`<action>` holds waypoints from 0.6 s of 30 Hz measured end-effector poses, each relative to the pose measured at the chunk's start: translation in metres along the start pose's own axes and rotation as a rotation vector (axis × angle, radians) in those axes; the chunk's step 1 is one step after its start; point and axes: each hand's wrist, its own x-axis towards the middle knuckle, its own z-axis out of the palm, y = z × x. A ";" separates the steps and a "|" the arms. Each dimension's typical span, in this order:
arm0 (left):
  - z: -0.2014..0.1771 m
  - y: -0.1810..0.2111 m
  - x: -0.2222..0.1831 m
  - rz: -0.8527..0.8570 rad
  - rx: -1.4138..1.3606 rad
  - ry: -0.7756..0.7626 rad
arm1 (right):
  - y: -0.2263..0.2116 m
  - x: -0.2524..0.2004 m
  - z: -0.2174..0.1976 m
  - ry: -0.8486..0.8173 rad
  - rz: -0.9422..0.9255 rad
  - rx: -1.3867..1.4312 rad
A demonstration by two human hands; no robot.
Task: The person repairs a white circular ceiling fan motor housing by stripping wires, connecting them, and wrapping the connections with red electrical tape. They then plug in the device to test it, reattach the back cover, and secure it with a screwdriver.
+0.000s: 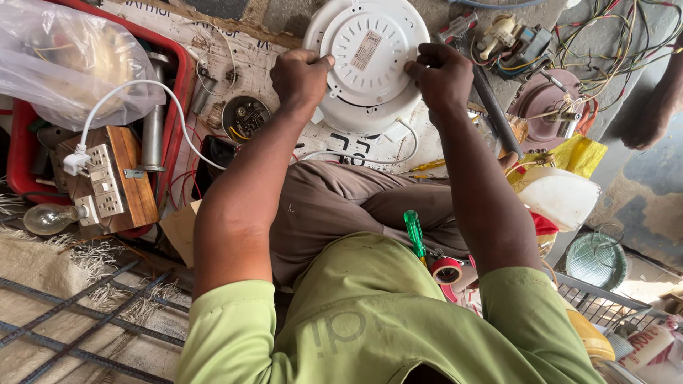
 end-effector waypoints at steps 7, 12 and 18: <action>-0.006 -0.009 -0.039 -0.384 -0.760 -0.290 | 0.009 0.032 0.007 -0.179 -0.117 0.625; 0.020 -0.016 -0.068 -0.384 -0.820 -0.213 | 0.009 0.040 0.014 -0.131 -0.148 0.302; 0.019 -0.007 -0.072 -0.345 -0.469 -0.192 | -0.001 0.031 0.025 -0.037 -0.306 -0.204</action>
